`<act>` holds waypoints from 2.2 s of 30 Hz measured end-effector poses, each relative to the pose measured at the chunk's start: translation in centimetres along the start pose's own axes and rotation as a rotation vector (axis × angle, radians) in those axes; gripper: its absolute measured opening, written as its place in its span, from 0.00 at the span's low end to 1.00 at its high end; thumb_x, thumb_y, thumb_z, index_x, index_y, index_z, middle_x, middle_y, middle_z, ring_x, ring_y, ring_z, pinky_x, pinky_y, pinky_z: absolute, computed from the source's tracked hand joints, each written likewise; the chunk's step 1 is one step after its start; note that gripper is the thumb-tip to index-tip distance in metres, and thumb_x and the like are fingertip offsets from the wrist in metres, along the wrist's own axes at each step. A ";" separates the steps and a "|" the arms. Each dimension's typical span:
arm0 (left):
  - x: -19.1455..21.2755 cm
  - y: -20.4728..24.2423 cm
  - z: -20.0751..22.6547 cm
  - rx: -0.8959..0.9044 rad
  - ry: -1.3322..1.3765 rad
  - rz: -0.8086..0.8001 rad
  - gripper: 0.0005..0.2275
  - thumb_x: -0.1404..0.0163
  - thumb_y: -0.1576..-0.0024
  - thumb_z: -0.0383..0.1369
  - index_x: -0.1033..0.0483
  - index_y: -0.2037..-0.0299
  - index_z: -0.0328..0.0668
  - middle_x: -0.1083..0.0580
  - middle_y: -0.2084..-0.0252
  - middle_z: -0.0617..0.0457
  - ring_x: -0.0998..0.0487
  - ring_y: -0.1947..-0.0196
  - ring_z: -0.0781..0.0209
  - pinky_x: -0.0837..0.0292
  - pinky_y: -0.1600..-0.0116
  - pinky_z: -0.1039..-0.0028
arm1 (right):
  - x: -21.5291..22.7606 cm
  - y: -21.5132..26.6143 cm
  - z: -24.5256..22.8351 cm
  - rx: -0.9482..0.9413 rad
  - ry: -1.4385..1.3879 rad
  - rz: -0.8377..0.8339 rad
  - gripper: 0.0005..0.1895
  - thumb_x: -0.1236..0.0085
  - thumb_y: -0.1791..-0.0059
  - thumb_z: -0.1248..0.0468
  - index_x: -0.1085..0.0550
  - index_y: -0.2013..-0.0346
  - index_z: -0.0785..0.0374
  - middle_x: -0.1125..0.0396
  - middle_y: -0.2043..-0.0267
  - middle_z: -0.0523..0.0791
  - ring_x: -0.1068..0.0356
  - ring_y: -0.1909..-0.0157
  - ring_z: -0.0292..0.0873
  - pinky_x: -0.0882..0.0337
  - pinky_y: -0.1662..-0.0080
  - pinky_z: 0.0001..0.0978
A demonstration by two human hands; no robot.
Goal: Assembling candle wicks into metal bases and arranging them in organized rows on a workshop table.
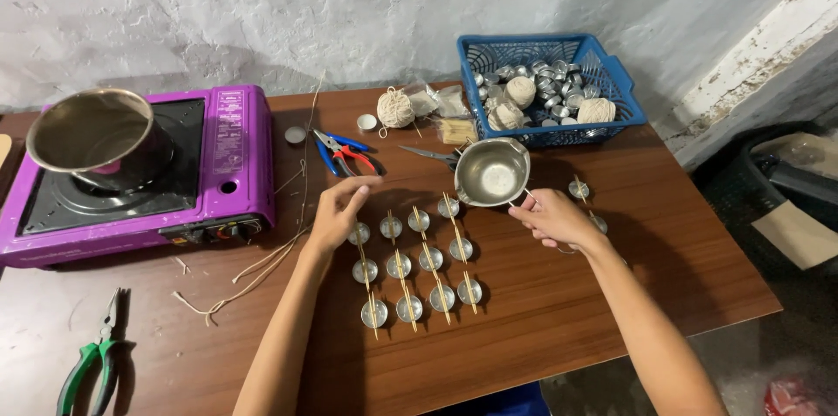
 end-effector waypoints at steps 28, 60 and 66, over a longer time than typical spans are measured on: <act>0.3 -0.7 -5.2 -0.009 0.220 -0.014 0.12 0.53 0.39 0.38 0.18 0.60 0.40 0.21 0.70 0.49 0.26 0.68 0.60 0.28 0.56 0.69 | 1.1 -0.7 1.2 -0.027 -0.027 0.035 0.20 0.38 0.50 0.62 0.29 0.62 0.83 0.39 0.80 0.53 0.45 0.89 0.36 0.42 0.91 0.26; 0.2 -0.5 -4.4 0.052 0.275 0.003 0.08 0.43 0.47 0.28 0.18 0.59 0.37 0.23 0.74 0.47 0.26 0.75 0.62 0.27 0.64 0.70 | -3.5 -19.5 1.7 0.377 0.380 -0.264 0.12 0.30 0.59 0.63 0.24 0.73 0.68 0.34 0.90 0.49 0.40 0.94 0.37 0.45 0.89 0.24; 0.3 -0.3 -4.8 0.020 0.284 -0.015 0.09 0.44 0.47 0.27 0.18 0.57 0.36 0.23 0.74 0.46 0.25 0.76 0.62 0.26 0.65 0.69 | -3.4 -17.4 -0.9 0.480 0.545 -0.245 0.18 0.30 0.58 0.53 0.21 0.65 0.64 0.28 0.79 0.50 0.30 0.74 0.45 0.31 0.65 0.42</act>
Point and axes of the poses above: each hand's wrist, its own y-axis away from the middle knuckle, its own x-axis out of the back of the hand, z = x × y, the point moved 1 cm from there along -y, towards the middle knuckle
